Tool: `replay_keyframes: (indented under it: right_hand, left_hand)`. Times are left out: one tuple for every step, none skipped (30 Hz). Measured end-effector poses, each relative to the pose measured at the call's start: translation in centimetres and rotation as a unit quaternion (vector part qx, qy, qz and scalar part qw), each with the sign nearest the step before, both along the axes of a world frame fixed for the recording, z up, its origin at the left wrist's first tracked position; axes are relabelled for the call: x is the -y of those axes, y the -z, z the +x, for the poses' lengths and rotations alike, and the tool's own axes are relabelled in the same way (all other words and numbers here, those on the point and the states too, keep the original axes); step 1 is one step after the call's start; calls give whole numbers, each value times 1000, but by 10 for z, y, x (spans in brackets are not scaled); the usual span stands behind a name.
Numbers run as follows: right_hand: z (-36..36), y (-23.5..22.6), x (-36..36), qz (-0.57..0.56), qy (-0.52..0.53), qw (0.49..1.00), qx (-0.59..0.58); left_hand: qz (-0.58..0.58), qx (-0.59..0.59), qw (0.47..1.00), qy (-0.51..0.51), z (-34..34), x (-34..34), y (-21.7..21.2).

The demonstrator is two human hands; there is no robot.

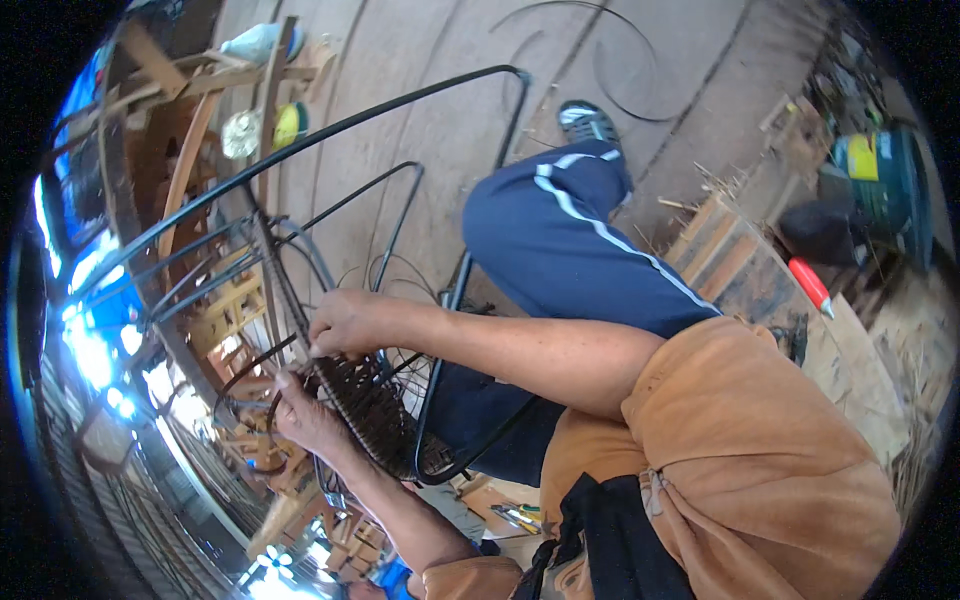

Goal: Weaving synthetic strips onto a metal chair frame to form the seat and back.

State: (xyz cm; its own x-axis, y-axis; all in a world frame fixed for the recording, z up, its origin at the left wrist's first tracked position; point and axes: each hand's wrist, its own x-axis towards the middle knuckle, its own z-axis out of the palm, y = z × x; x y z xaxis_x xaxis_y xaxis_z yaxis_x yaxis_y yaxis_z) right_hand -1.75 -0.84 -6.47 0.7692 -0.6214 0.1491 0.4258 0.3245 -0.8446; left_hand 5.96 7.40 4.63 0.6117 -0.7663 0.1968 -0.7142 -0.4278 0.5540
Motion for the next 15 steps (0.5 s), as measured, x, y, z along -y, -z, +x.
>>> replay_keyframes:
  right_hand:
    - [6, 4, -5, -15, 30, 999, -6]
    - [12, 9, -8, -34, 57, 998, -9]
    - [7, 6, -10, 14, 45, 999, -19]
    - [-4, -1, -11, 59, 29, 997, -31]
    - [-9, -11, -12, 84, 18, 994, -64]
    - [-14, -24, -12, 90, 30, 994, -58]
    - [-18, -21, -13, 73, 52, 992, -93]
    - [-18, -33, -16, 72, 66, 985, -144]
    - [-20, -38, -18, 72, 89, 973, -202]
    - [-21, -37, -22, 38, 124, 973, -191]
    - [-21, -34, -27, 5, 158, 972, -177]
    - [-24, -33, -27, -62, 154, 957, -237]
    - [-23, -32, -28, -127, 151, 935, -295]
    - [-25, -35, -37, -158, 201, 926, -278]
    - [-27, -43, -47, -189, 252, 914, -254]
  left_hand:
    - [0, -12, 1000, -8, -2, 1, -2]
    - [63, 43, 997, -9, 7, -1, -1]
    - [133, 165, 976, 46, 8, -4, 1]
    - [166, 323, 922, 133, 14, -7, 3]
    - [127, 182, 972, 83, 14, -5, 6]
    - [-23, 66, 985, 155, 48, -23, 27]
    - [33, 34, 997, 59, 30, -6, 25]
    - [10, 3, 998, 58, 26, -7, 27]
    - [-20, 35, 995, 91, 18, -3, 22]
    - [-48, 70, 989, 124, 9, -1, 10]
    - [-41, 49, 993, 104, 8, -1, 9]
    - [-37, 21, 995, 91, 4, 3, 9]
    - [-26, -6, 997, 77, -2, 5, 5]
    - [-15, -35, 997, 68, -6, 7, 4]
    - [-36, -50, 995, 73, -5, 5, 8]
